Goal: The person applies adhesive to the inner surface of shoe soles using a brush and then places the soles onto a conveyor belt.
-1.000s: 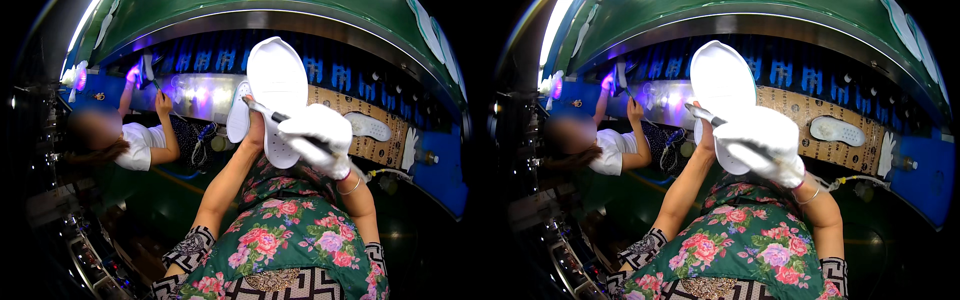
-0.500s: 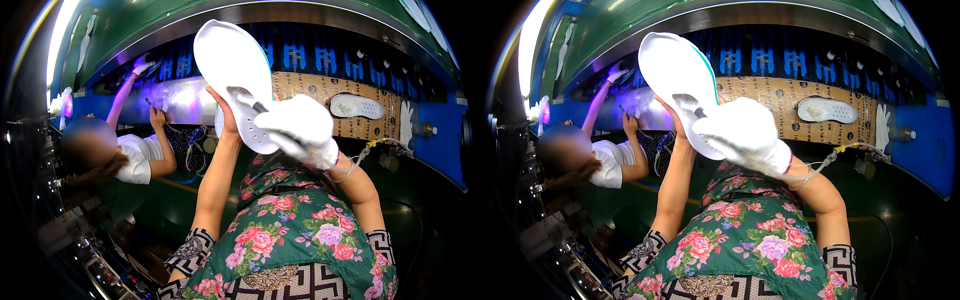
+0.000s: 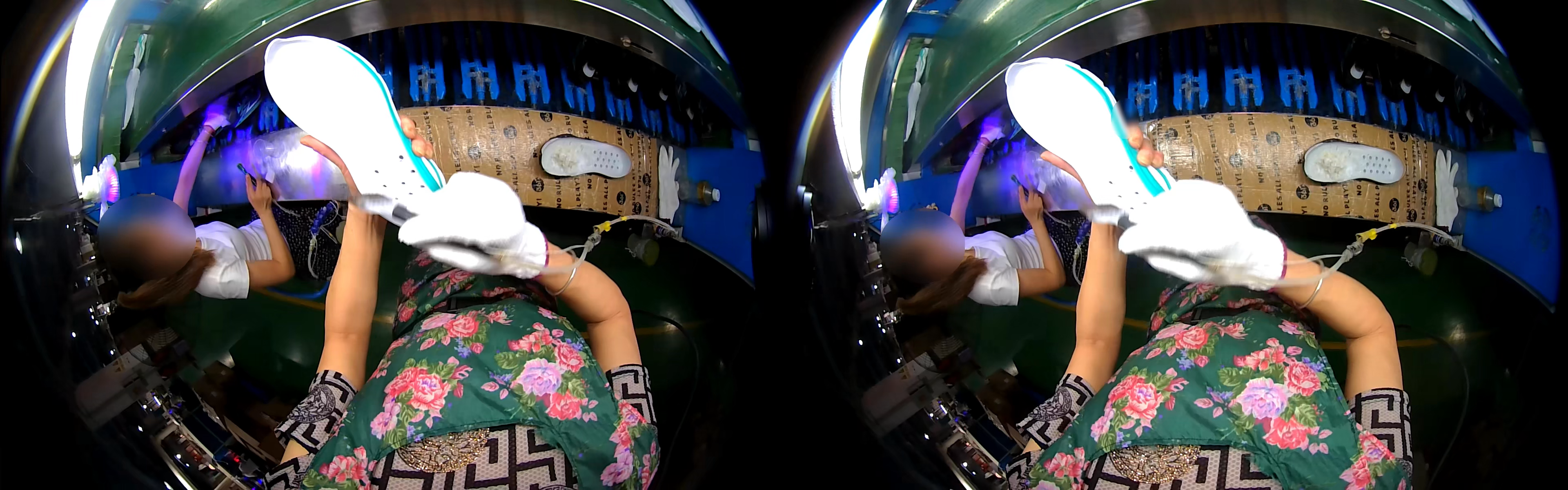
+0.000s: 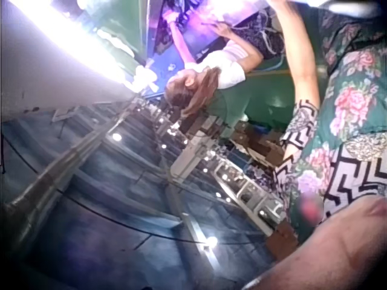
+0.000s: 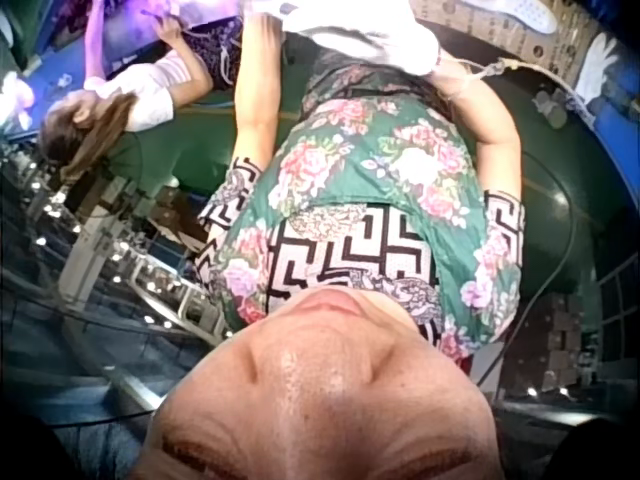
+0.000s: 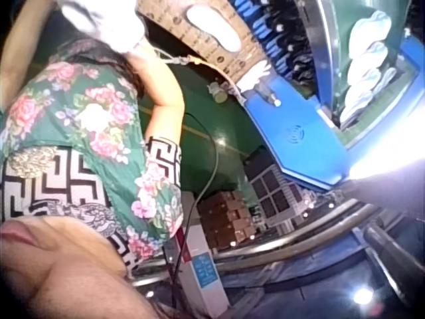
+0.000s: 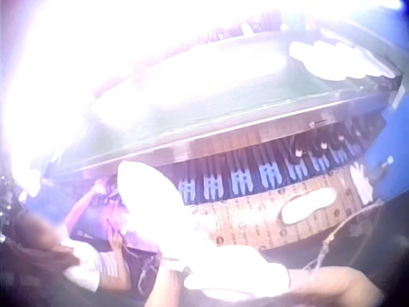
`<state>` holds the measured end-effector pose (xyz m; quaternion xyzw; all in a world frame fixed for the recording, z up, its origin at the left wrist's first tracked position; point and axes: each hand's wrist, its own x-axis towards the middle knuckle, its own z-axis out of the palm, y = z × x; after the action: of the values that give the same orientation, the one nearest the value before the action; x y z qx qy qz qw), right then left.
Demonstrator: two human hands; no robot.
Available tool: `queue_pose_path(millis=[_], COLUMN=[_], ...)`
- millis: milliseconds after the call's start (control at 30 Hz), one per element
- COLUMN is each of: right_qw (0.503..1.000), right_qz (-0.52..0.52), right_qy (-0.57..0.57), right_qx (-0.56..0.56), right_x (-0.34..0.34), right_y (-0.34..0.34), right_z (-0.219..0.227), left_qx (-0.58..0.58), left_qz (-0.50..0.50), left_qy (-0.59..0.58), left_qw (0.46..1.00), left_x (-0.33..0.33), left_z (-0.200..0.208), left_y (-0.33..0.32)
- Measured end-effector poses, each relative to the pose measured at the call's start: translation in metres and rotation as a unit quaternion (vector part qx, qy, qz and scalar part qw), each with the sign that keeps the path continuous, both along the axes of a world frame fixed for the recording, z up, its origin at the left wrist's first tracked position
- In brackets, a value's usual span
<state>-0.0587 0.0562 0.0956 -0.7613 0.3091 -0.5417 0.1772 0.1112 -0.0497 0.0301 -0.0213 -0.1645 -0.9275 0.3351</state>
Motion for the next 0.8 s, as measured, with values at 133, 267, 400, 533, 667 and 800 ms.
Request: queue_pose_path(millis=[133, 267, 400, 533, 667, 800], right_qw=[0.885, 0.994, 0.996, 0.993, 0.992, 0.972], right_qz=[0.125, 0.056, -0.04, 0.04, -0.001, -0.015], right_qy=[-0.076, -0.072, 0.039, 0.038, -0.002, 0.187], right_qx=[0.441, 0.063, 0.07, 0.105, 0.122, 0.143], right_x=[0.008, 0.007, 0.005, 0.008, -0.001, 0.006], right_y=[0.0, 0.003, -0.002, 0.01, 0.002, 0.006], right_z=[-0.009, -0.006, -0.011, -0.01, -0.004, -0.006], left_qx=[0.025, 0.036, 0.032, 0.003, -0.023, -0.012], left_qz=[0.026, 0.033, 0.029, 0.006, -0.047, -0.086], left_qy=[-0.016, 0.017, -0.021, -0.043, -0.063, -0.11], left_qw=[0.999, 0.999, 0.999, 0.999, 0.997, 0.99], left_x=[-0.005, -0.006, -0.008, 0.0, 0.007, 0.0], left_z=[-0.003, 0.008, 0.014, 0.007, -0.001, 0.004], left_y=[-0.008, -0.012, -0.015, -0.024, -0.031, -0.033])
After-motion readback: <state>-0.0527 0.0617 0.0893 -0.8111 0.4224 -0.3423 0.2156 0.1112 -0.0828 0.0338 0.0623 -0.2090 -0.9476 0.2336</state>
